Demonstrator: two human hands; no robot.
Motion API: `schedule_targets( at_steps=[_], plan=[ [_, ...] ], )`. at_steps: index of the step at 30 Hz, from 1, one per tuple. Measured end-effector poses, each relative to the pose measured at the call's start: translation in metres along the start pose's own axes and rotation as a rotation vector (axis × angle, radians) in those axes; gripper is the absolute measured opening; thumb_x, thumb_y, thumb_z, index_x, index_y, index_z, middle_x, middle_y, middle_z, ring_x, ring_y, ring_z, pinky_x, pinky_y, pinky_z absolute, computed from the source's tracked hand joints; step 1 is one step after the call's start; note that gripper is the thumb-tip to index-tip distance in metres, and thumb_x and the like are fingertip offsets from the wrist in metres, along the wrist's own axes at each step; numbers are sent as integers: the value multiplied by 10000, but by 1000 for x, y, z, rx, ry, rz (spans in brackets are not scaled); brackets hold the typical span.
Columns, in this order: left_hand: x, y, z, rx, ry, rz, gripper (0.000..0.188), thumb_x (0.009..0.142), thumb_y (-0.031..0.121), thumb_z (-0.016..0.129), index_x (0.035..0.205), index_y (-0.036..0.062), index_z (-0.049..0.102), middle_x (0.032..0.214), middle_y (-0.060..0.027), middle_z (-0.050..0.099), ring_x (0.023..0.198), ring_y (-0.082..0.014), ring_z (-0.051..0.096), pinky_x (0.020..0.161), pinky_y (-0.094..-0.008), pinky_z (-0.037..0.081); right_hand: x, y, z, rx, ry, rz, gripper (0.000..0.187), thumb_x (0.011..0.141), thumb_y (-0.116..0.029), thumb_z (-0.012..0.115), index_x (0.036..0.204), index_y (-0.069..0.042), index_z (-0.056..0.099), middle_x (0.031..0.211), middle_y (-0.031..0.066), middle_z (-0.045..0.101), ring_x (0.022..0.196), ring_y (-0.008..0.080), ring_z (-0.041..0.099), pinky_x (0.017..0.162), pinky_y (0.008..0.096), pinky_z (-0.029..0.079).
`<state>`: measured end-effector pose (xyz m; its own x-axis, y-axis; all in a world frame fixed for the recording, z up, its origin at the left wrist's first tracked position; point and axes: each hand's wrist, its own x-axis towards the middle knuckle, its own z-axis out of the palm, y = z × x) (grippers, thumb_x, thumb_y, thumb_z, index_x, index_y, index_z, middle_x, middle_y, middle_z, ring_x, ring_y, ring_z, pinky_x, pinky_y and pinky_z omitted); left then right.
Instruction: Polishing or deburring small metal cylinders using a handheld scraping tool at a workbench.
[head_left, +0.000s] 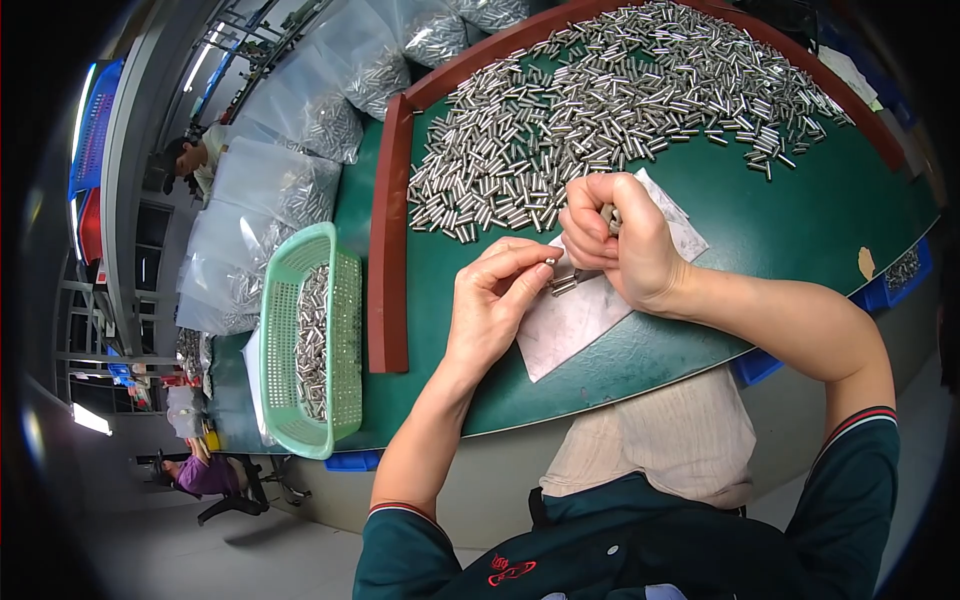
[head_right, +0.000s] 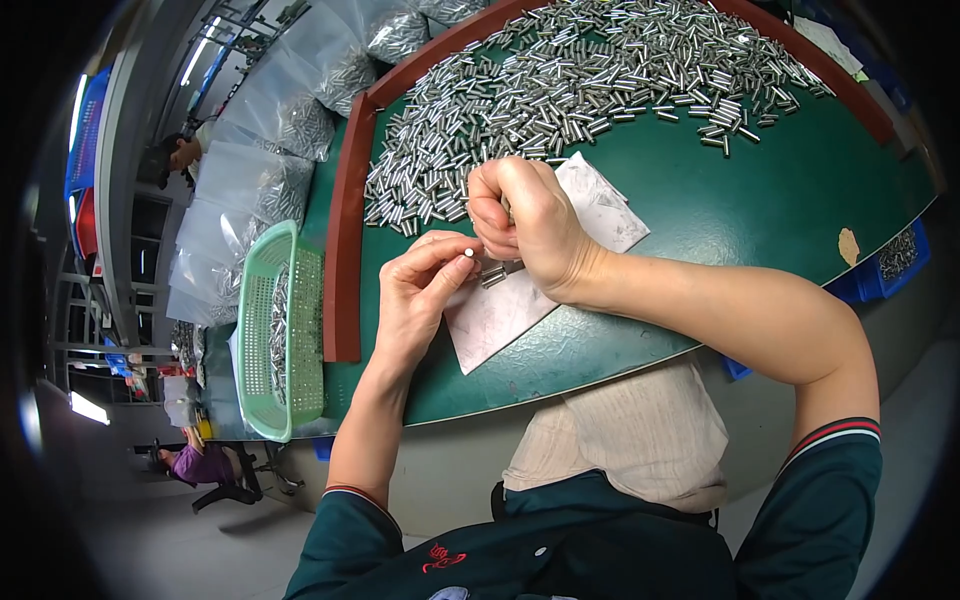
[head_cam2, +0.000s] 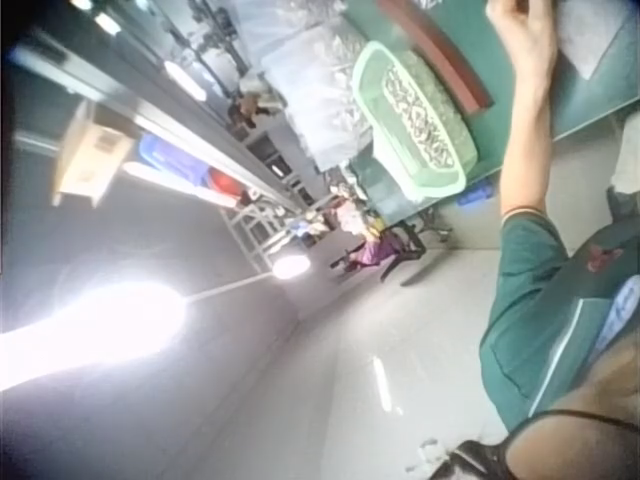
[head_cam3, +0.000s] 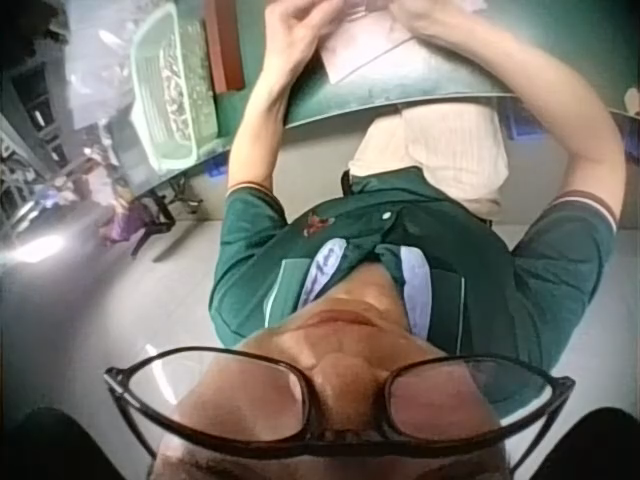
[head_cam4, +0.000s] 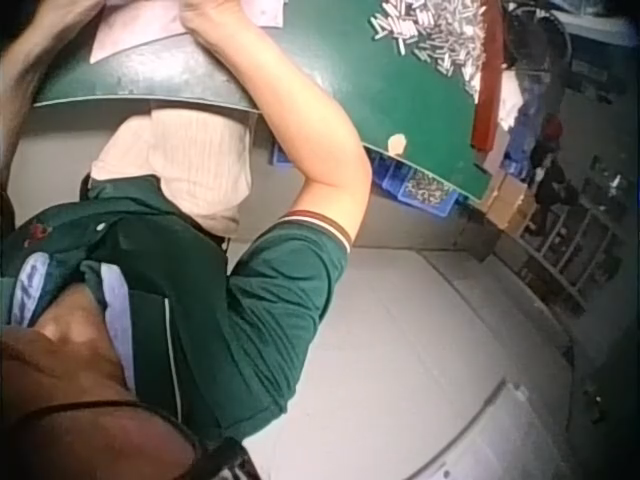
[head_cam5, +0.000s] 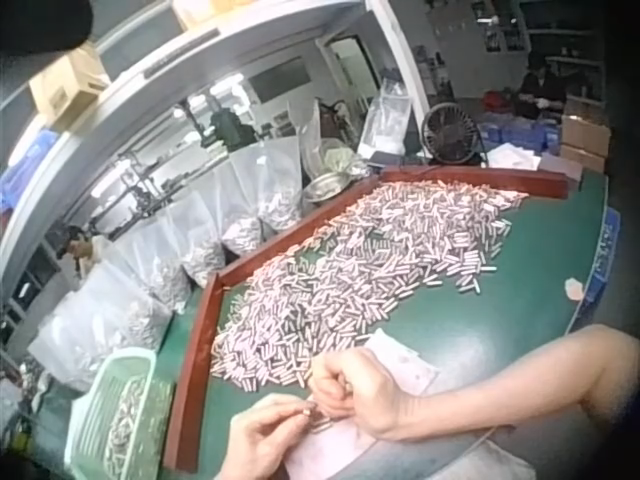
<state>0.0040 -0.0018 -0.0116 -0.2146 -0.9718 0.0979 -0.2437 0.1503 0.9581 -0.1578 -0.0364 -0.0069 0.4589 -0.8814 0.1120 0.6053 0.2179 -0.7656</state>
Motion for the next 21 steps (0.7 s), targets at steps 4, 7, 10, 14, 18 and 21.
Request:
schedule_targets(
  at_steps=[4,7,10,14,18,21],
  plan=[
    [1,0,4,226,44,138,123,745,-17,593,865,-12,620,806,-69,574,680,-117,540,582,-226,433,0,1,1,9,6,-7,323,828,-243,285,533,-113,295,432,-33,256,385,57,184,386,216,159],
    [3,2,10,481,114,248,55,701,-20,621,741,-21,584,760,-89,572,575,-171,550,526,-262,441,0,0,2,45,8,-7,327,828,-242,286,528,-113,296,423,-37,250,377,59,178,383,218,159],
    [1,4,12,555,76,212,53,701,-10,621,747,-11,596,737,-84,561,587,-183,553,525,-270,445,-1,-7,3,80,46,-21,331,826,-247,290,524,-112,293,410,-35,242,370,63,171,387,224,166],
    [2,3,12,590,70,223,64,698,14,626,754,-4,601,718,-81,549,580,-190,546,522,-271,446,0,-6,0,65,69,-42,329,825,-244,292,523,-113,292,409,-33,245,369,63,174,391,226,172],
    [-2,11,11,601,52,234,101,664,44,644,749,5,607,728,-73,543,597,-189,538,528,-279,442,2,-3,1,59,65,-63,322,818,-237,299,521,-111,288,416,-36,244,372,63,175,394,226,171],
    [-2,11,12,650,6,224,131,631,46,657,747,8,611,735,-67,537,625,-195,534,544,-297,437,2,-1,-5,82,25,-87,290,801,-218,302,547,-79,301,436,-8,274,383,59,206,369,217,167]
  ],
)
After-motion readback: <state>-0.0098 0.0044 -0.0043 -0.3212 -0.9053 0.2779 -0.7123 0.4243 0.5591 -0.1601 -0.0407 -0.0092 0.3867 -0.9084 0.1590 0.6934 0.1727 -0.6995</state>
